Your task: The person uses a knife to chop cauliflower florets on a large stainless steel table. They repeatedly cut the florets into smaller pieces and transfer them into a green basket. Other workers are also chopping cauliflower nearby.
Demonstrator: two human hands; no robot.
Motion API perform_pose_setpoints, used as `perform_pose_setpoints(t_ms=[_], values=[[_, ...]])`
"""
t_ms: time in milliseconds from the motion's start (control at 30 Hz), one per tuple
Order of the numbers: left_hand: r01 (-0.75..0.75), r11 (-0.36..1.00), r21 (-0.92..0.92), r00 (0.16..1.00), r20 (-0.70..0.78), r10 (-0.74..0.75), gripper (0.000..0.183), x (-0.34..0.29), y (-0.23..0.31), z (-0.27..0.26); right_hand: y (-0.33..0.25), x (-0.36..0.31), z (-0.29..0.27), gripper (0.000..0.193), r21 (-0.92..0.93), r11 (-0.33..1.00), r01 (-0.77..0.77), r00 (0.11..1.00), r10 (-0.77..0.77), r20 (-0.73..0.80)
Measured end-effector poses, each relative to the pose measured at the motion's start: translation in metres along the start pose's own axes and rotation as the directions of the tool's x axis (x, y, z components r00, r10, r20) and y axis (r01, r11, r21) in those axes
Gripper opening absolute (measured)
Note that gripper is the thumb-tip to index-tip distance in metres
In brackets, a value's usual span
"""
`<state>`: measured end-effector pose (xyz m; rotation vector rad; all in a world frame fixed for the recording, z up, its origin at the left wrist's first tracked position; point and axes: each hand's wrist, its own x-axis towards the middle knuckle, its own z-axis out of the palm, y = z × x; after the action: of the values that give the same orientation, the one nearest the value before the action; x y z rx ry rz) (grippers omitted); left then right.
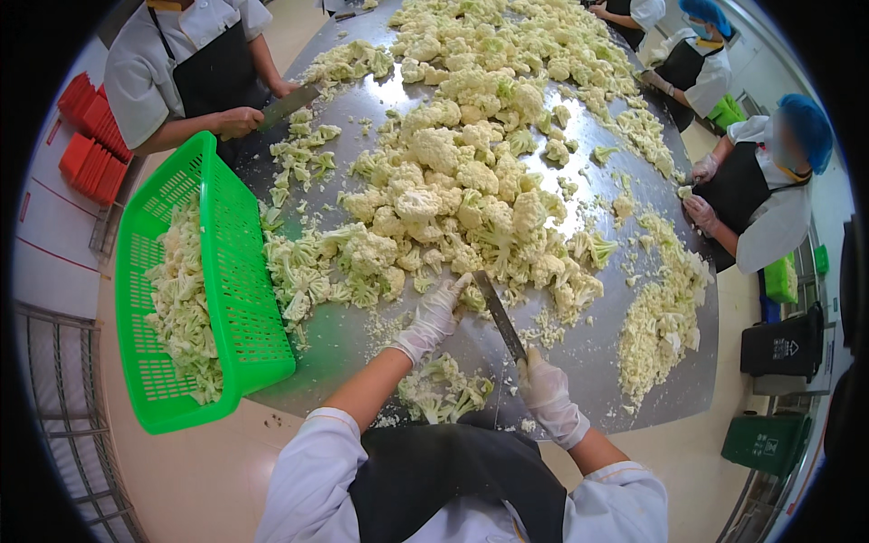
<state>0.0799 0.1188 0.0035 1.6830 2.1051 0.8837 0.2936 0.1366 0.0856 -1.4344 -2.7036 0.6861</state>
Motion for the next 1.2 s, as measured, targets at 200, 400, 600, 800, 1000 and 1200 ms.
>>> perform_pose_setpoints(t_ms=[200, 400, 600, 800, 1000, 1200], values=[[0.261, 0.928, -0.265, 0.965, 0.080, -0.249, 0.028, -0.010, 0.010, 0.006, -0.002, -0.011, 0.000, 0.010, -0.073, 0.991, 0.114, 0.993, -0.117, -0.027], [0.072, 0.940, -0.332, 0.989, -0.101, -0.112, 0.017, -0.014, -0.004, 0.029, 0.000, -0.008, -0.001, 0.007, -0.210, 0.966, 0.148, 0.988, -0.135, 0.075], [0.123, 0.992, -0.028, 0.992, -0.015, -0.123, 0.016, -0.010, -0.021, 0.033, -0.009, 0.021, 0.013, 0.013, -0.174, 0.984, 0.039, 0.982, -0.006, 0.186], [0.241, 0.951, -0.193, 0.971, 0.056, -0.234, 0.013, -0.019, 0.013, 0.012, -0.009, 0.043, 0.018, 0.012, -0.095, 0.991, 0.098, 0.974, -0.076, 0.213], [0.439, 0.890, -0.121, 0.894, 0.155, -0.420, 0.018, -0.033, 0.028, -0.011, -0.013, 0.003, 0.006, 0.017, -0.018, 1.000, 0.018, 0.991, -0.015, 0.132], [0.406, 0.913, 0.036, 0.898, 0.172, -0.406, 0.019, -0.030, 0.034, -0.006, -0.014, -0.020, 0.001, 0.014, -0.027, 0.997, 0.071, 0.989, -0.067, 0.130]])
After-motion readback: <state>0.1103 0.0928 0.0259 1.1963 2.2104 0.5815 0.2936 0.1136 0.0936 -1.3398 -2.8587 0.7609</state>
